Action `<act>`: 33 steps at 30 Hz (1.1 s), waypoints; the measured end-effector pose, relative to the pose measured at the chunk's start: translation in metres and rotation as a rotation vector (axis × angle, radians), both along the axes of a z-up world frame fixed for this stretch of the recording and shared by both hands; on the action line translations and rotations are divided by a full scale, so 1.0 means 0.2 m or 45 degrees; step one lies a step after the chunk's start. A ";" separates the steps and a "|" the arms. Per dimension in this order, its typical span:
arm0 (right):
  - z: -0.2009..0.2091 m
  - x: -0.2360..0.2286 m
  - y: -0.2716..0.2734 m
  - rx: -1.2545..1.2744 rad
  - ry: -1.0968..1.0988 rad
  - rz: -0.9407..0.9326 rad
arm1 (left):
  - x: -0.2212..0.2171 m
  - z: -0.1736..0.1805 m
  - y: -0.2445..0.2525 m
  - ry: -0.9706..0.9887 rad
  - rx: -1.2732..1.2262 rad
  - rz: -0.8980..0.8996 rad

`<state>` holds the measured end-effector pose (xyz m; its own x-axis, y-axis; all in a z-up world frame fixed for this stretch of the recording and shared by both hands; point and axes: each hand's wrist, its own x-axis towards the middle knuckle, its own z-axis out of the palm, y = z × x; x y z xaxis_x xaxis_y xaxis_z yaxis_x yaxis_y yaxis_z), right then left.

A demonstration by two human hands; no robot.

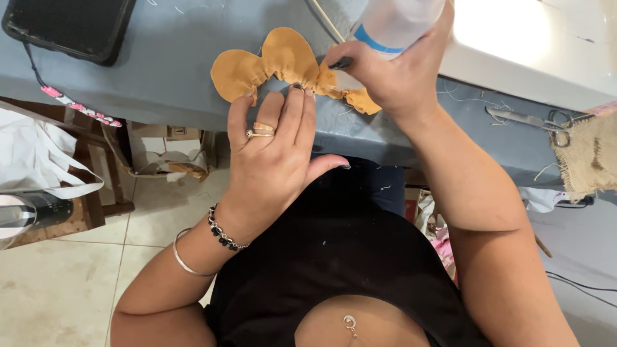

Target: Assembling decorative fabric flowers by sewing petals, applying glue, and trimming excess material.

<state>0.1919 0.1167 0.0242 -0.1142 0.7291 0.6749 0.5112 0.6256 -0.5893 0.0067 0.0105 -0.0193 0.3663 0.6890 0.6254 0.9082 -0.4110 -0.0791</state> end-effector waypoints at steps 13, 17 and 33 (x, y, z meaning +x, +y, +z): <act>0.06 0.02 -0.03 -0.192 0.081 0.140 | 0.00 0.01 0.00 -0.011 -0.001 -0.009; 0.04 0.06 -0.02 -0.101 0.216 0.222 | -0.01 0.00 -0.01 -0.049 -0.004 -0.025; -0.05 0.08 0.01 -0.142 0.248 0.041 | 0.18 0.00 0.02 -0.126 0.053 -0.129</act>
<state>0.2088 0.1180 0.0141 -0.0141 0.7984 0.6020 0.3618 0.5654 -0.7413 0.0429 0.0148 -0.0197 0.3675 0.6246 0.6891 0.8665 -0.4990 -0.0098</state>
